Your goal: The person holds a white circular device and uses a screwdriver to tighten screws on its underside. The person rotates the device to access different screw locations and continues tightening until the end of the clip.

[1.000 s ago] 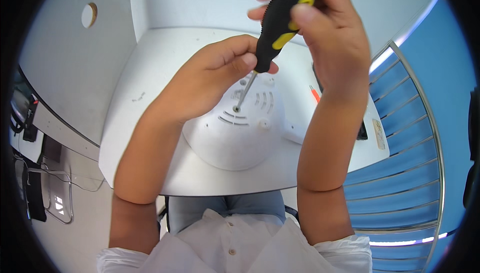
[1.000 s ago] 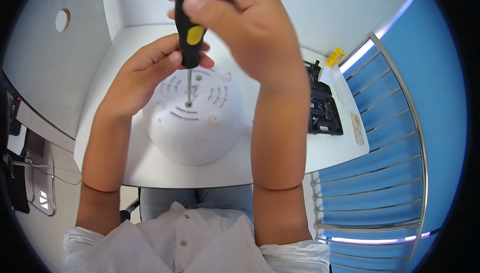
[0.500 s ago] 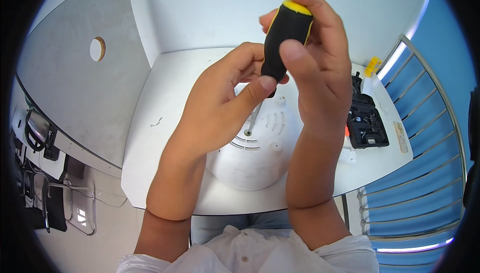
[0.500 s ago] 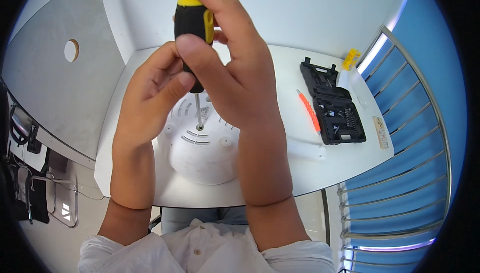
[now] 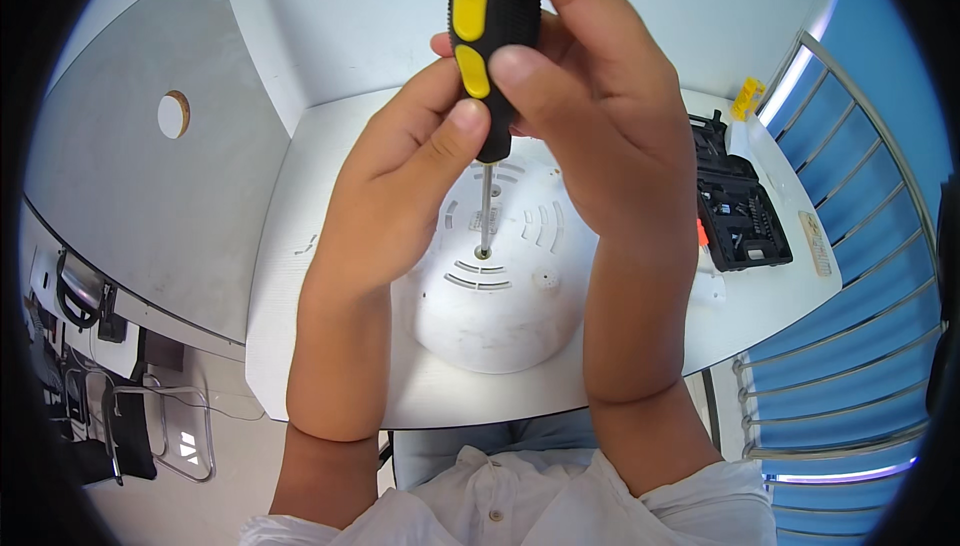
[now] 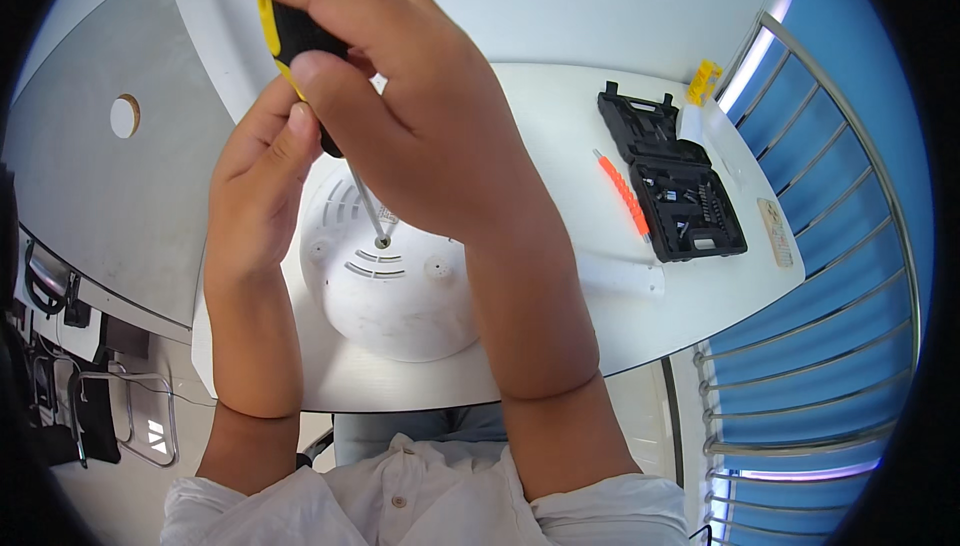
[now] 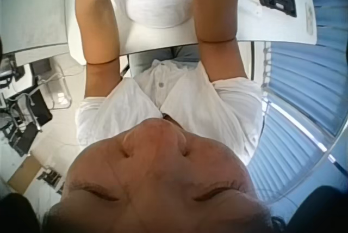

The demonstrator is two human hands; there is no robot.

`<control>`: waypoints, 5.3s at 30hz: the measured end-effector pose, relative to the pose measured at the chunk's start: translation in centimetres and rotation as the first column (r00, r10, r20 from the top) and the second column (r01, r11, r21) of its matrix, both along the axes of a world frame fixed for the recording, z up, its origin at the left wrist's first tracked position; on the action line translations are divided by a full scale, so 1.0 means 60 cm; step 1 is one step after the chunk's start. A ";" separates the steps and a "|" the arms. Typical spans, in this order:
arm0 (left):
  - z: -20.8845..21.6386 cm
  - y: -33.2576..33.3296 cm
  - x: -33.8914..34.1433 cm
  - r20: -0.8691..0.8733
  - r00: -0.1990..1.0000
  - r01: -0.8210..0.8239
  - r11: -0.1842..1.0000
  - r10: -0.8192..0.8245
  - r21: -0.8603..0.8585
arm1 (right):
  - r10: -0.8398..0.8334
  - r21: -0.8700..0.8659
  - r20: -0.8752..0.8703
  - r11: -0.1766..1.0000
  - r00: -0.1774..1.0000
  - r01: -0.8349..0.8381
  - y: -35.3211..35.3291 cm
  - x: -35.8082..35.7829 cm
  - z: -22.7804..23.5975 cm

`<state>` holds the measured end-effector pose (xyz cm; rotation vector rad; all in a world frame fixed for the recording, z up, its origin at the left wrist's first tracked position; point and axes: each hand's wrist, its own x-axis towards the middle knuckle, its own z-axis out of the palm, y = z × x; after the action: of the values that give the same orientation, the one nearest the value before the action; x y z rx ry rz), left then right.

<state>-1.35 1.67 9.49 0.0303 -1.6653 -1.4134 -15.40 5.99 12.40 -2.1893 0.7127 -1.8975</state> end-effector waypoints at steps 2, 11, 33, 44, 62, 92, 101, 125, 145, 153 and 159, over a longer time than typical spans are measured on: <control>-0.003 0.004 -0.006 0.001 0.999 -0.040 0.998 0.040 0.044 | -0.002 -0.004 -0.003 1.000 1.000 0.002 0.003 -0.003 -0.001; 0.001 -0.013 0.005 0.092 0.995 -0.012 0.992 0.024 -0.128 | 0.020 -0.002 -0.007 1.000 1.000 -0.020 -0.011 -0.015 0.004; -0.010 -0.037 0.002 0.011 0.992 -0.125 0.978 0.128 -0.169 | -0.159 -0.062 -0.002 0.985 0.987 0.158 -0.026 -0.016 -0.010; 0.007 -0.015 -0.006 0.050 0.991 -0.129 0.992 0.128 0.015 | -0.017 0.208 0.148 0.978 0.989 -0.015 0.013 0.018 0.030; 0.000 0.007 0.004 0.147 0.958 -0.220 0.960 0.246 -0.172 | -0.234 -0.081 0.111 0.967 0.966 0.243 0.008 0.021 0.013; -0.005 -0.005 -0.007 0.048 0.988 -0.142 0.979 0.150 -0.143 | -0.117 -0.058 0.067 0.991 0.991 0.121 0.009 0.000 0.010; -0.008 -0.020 0.000 0.117 0.993 0.028 0.998 -0.021 -0.059 | -0.023 -0.007 0.060 1.000 0.998 0.024 0.011 -0.012 0.008; -0.029 -0.014 -0.037 -0.074 0.912 -0.407 0.864 0.405 -0.297 | -0.560 -0.054 -0.015 0.828 0.829 0.558 -0.014 -0.041 -0.010; -0.017 -0.040 -0.002 0.044 0.966 -0.217 0.889 0.255 -0.402 | -0.619 -0.094 -0.099 0.785 0.779 0.612 -0.001 -0.055 -0.024; -0.006 -0.015 0.001 0.145 0.940 -0.247 0.908 0.310 -0.340 | -0.505 -0.005 -0.094 0.862 0.858 0.507 -0.006 -0.044 -0.011; 0.002 -0.045 0.013 0.262 0.953 0.196 0.970 -0.154 -0.143 | -0.428 0.024 -0.009 0.904 0.904 0.428 0.001 -0.052 -0.021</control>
<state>-0.60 -1.00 9.62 -0.0376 -2.0341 -1.4416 -18.53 6.07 11.12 -2.1513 1.3041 -2.0540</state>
